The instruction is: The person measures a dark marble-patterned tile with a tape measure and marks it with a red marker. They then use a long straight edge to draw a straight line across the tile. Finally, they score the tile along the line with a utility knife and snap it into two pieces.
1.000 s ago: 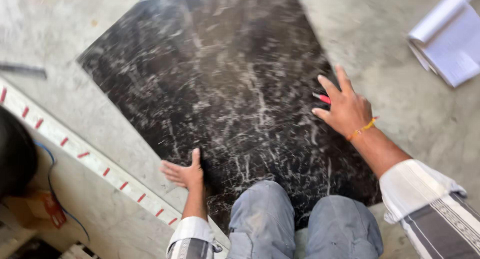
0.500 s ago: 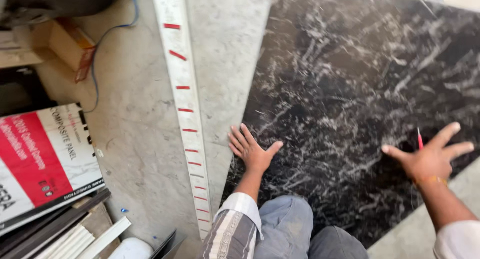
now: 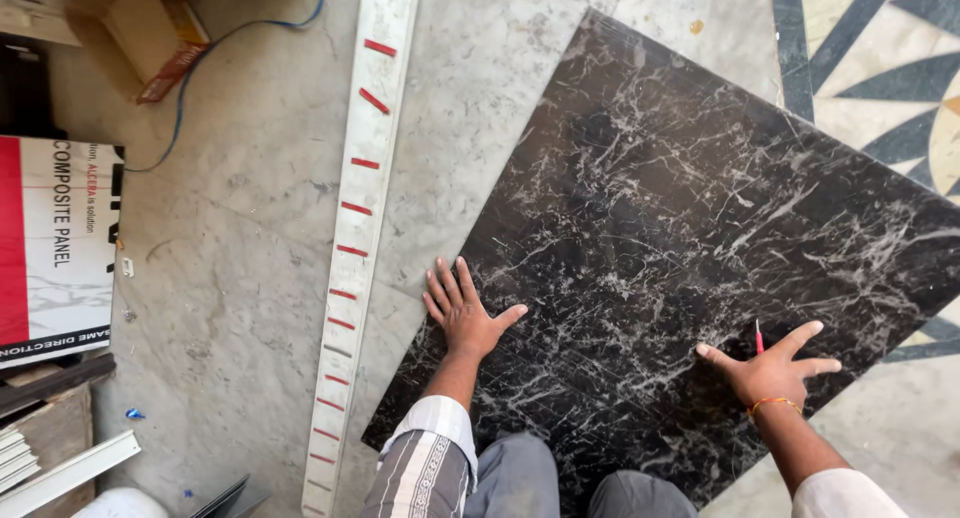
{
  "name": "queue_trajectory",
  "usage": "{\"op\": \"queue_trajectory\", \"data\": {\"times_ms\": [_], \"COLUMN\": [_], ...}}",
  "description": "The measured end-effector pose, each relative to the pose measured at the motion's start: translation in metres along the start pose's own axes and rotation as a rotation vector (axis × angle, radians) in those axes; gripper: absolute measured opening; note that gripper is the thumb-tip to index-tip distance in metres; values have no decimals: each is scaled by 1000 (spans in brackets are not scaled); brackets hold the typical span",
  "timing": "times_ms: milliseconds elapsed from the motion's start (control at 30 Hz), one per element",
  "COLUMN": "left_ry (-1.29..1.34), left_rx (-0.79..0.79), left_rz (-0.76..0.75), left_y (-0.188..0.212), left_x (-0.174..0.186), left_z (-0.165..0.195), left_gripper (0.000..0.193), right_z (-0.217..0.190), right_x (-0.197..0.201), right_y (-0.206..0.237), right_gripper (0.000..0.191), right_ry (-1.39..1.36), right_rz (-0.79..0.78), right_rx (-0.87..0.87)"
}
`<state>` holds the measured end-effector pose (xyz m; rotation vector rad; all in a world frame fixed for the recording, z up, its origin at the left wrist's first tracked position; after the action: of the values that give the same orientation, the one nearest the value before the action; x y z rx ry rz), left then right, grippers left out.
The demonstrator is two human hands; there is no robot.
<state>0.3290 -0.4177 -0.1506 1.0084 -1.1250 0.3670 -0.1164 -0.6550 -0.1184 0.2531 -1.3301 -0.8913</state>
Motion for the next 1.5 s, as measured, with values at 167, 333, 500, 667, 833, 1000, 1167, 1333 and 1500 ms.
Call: {"op": "queue_trajectory", "data": {"times_ms": [167,333,500,667,833,1000,1167,1333,1500], "left_ry": [-2,-91,43,137,338,626,1440,1652,1593], "left_rx": [-72,-83,141,125,42,-11,-148,-491,-774], "left_rz": [90,676,366,399,491,482,-75,-201,37], "left_y": [-1,-10,-35,-19,37,92,104,142,187], "left_x": [11,113,120,125,184,250,306,429,580], "left_z": [-6,-93,-184,-178,-128,-74,7,71,113], "left_gripper": [128,111,128,92,93,79,74,76,75], "right_z": [-1,8,8,8,25,85,103,45,9], "right_x": [2,-2,-3,7,22,-27,-98,-23,60], "right_y": [0,0,7,20,52,135,246,362,447], "right_gripper": [169,169,170,170,128,87,76,67,71], "right_ry": [-13,-27,-12,-71,-358,-841,-1091,-880,-742], "right_rz": [25,33,35,36,144,50,-346,-302,-483], "right_rx": [29,18,5,52,400,519,289,831,931]}}
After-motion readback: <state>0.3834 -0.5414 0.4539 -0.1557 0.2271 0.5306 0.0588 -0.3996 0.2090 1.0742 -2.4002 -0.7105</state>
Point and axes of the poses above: each hand's wrist, its own y-axis away from the middle knuckle, its own x-axis out of the back of the hand, z = x × y, the point moved 10 cm from there along -y, towards the middle knuckle, and after that the axes turned 9 degrees about z, right-handed, at the moved point
